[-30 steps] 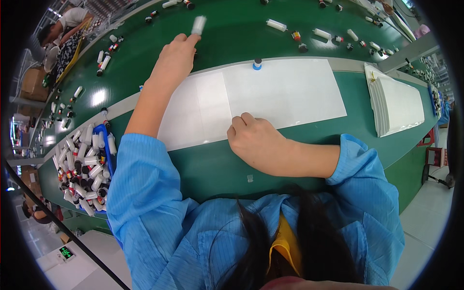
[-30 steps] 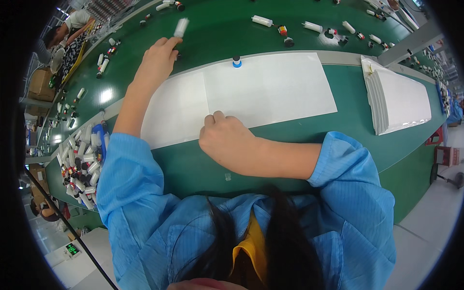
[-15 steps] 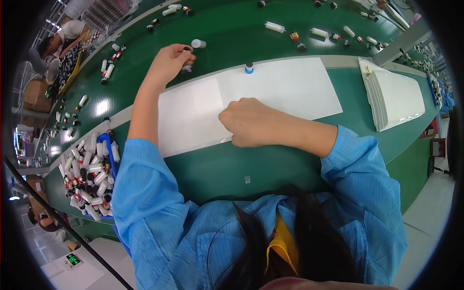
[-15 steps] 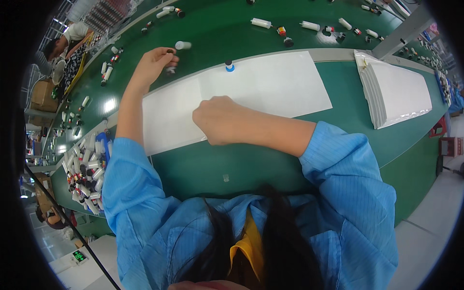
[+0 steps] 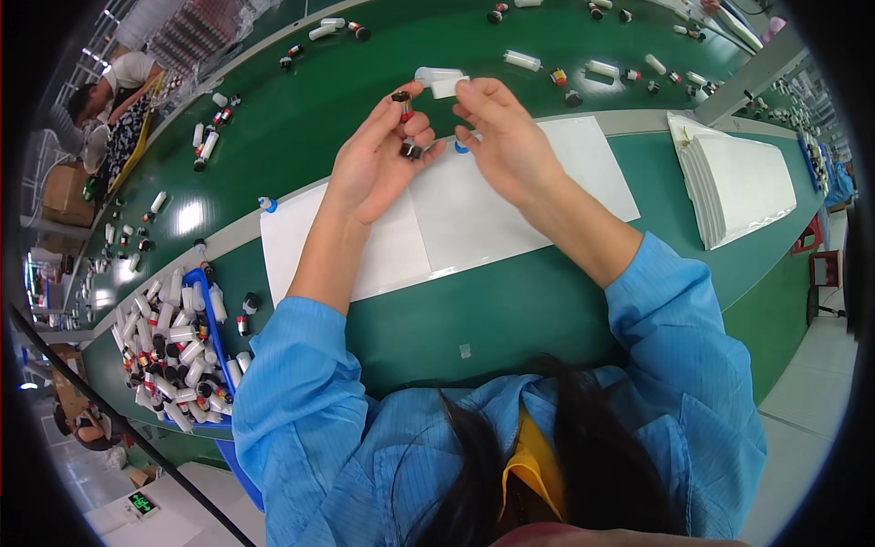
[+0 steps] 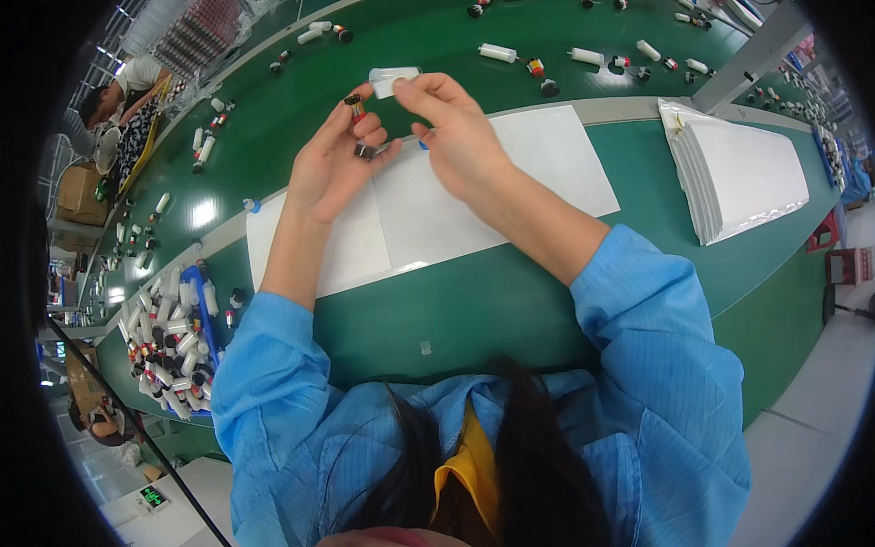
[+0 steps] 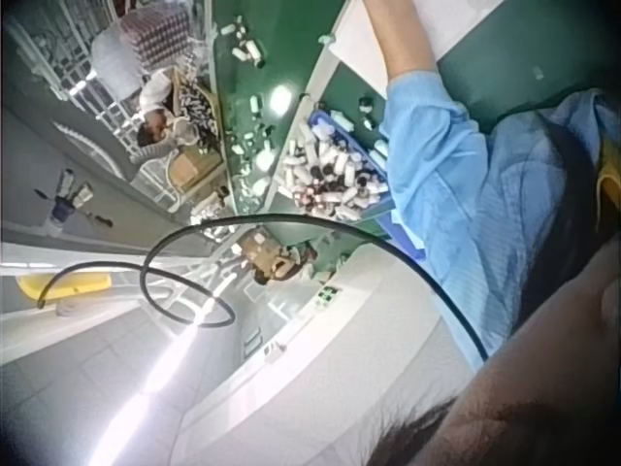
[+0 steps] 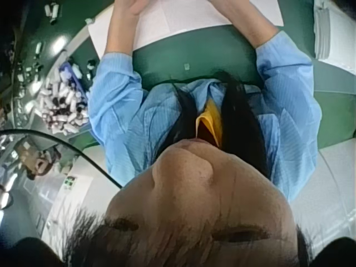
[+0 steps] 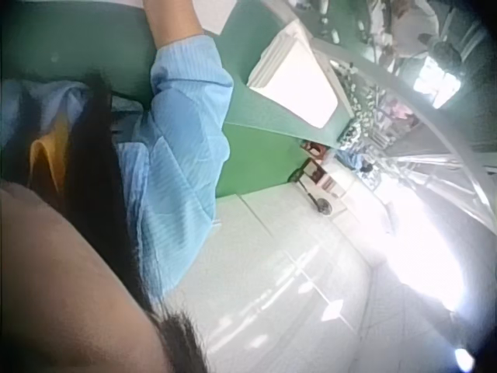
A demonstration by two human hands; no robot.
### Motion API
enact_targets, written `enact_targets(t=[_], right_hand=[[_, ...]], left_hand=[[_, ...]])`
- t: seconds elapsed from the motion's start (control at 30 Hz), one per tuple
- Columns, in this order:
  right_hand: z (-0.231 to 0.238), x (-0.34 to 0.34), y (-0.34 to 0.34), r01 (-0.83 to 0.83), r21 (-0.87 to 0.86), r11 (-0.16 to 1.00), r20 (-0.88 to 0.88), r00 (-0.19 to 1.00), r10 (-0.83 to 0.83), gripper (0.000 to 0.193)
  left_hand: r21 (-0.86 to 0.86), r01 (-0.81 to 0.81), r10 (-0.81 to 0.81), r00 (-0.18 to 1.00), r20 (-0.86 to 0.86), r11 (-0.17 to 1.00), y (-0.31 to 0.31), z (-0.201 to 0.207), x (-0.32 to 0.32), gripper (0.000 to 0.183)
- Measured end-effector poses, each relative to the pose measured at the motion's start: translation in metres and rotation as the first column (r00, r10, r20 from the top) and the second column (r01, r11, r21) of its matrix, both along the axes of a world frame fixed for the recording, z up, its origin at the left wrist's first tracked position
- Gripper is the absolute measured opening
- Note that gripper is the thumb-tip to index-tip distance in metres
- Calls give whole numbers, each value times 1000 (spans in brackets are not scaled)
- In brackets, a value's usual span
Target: The person assembles small cylindrical components by hand, joining parts and applying labels, then places the finished components into an assembly tray.
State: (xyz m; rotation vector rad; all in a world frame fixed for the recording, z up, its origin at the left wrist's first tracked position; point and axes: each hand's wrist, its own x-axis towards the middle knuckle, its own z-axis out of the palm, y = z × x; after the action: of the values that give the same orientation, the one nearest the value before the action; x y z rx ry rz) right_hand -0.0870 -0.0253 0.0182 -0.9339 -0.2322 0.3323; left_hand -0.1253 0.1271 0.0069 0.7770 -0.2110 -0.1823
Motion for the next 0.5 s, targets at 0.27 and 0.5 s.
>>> enact_targets(t=[0.27,0.5], right_hand=[[-10,-10,15,-13,-47,999,125,992,19,17],[-7,-7,9,-118,-35,992,68,990,120,17]], left_hand=[[92,-133,128,990,63,987,-20,6,-9,33],[66,-125,114,982,150,990,-20,-2,-5,36]])
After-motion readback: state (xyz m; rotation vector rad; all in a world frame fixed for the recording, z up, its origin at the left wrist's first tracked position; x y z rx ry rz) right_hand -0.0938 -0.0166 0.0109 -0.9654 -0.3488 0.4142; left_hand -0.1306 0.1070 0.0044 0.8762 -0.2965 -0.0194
